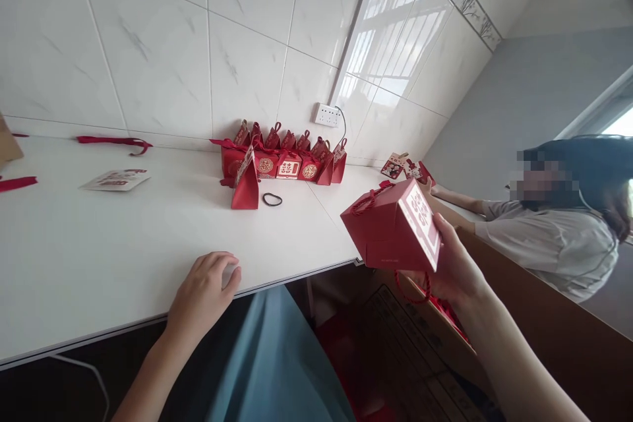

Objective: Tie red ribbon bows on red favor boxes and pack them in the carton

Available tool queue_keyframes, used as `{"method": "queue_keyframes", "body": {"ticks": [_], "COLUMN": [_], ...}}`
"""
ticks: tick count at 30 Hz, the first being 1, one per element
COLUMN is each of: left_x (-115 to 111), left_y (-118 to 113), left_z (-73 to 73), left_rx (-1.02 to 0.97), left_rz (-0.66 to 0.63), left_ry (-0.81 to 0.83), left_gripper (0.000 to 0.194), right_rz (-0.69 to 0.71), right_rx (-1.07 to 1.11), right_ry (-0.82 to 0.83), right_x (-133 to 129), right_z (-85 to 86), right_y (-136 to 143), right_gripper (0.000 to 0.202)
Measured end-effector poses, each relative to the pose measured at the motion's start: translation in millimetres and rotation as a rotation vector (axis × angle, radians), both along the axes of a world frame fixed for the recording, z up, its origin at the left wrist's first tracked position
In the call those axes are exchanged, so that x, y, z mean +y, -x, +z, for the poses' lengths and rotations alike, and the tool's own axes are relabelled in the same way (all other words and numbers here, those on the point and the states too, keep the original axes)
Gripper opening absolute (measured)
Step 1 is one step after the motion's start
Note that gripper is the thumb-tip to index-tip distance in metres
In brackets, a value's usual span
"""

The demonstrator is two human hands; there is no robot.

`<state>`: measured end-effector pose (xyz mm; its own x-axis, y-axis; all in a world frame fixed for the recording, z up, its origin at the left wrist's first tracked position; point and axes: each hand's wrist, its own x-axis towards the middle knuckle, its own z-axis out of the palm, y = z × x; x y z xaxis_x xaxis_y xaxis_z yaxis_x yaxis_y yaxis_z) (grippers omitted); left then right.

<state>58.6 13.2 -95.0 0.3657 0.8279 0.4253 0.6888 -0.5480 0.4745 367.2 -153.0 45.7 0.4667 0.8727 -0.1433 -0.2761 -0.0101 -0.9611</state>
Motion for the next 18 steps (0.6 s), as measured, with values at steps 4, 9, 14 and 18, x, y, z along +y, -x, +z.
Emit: {"method": "queue_keyframes", "body": {"ticks": [4, 9, 14, 18], "left_x": [0.9, 1.9, 2.4, 3.5], "left_y": [0.0, -0.6, 0.4, 0.3], "left_z": [1.2, 2.1, 2.0, 3.2], "left_rx": [0.006, 0.003, 0.016, 0.032], "left_rz": [-0.002, 0.007, 0.012, 0.012], "left_ry": [-0.003, -0.009, -0.019, 0.011], "left_gripper": [0.031, 0.03, 0.028, 0.03], "right_rz": [-0.069, -0.36, -0.413, -0.355], "right_rx": [-0.447, -1.453, -1.836, -1.751], "right_ry": [-0.03, -0.009, 0.01, 0.066], "right_x": [-4.7, -15.9, -30.0, -39.3], "right_z": [1.1, -0.2, -2.9, -0.2], "right_y": [0.5, 5.7, -0.4, -6.0], "right_gripper": [0.054, 0.068, 0.066, 0.068]}}
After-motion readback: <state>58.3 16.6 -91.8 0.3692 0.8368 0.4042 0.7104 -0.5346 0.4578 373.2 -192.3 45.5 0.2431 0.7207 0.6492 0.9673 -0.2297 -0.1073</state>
